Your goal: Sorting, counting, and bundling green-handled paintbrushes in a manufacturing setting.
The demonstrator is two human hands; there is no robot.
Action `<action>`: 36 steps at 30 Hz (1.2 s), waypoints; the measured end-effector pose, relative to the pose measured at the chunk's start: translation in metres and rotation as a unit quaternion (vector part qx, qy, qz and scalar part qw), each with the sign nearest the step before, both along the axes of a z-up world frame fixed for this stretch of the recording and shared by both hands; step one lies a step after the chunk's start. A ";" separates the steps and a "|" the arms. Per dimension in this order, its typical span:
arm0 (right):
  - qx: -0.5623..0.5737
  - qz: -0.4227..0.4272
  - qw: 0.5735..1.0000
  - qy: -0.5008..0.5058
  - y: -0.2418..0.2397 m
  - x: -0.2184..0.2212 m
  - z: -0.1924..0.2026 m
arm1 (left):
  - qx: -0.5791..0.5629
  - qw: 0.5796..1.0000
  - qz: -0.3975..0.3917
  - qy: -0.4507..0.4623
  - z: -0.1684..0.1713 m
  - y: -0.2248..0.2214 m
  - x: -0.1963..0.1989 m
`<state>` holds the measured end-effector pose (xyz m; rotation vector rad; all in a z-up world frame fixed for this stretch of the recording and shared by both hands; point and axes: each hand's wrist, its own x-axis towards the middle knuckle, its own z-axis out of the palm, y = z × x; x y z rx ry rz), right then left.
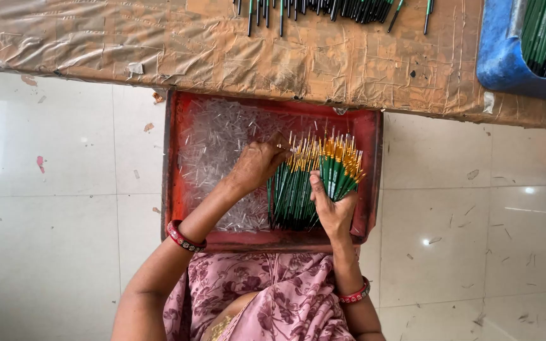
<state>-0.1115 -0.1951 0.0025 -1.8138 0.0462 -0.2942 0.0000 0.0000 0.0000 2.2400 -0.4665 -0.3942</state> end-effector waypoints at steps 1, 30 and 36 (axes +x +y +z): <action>0.000 0.000 1.000 -0.001 0.003 0.002 0.010 | 0.000 1.000 0.000 -0.001 -0.007 0.000 0.000; -0.168 0.009 0.986 -0.002 0.009 -0.005 -0.016 | -0.275 0.947 0.086 0.141 0.026 0.003 0.015; 0.053 -0.022 0.994 0.091 0.005 0.000 0.001 | 0.058 0.998 0.000 0.010 -0.006 0.003 0.008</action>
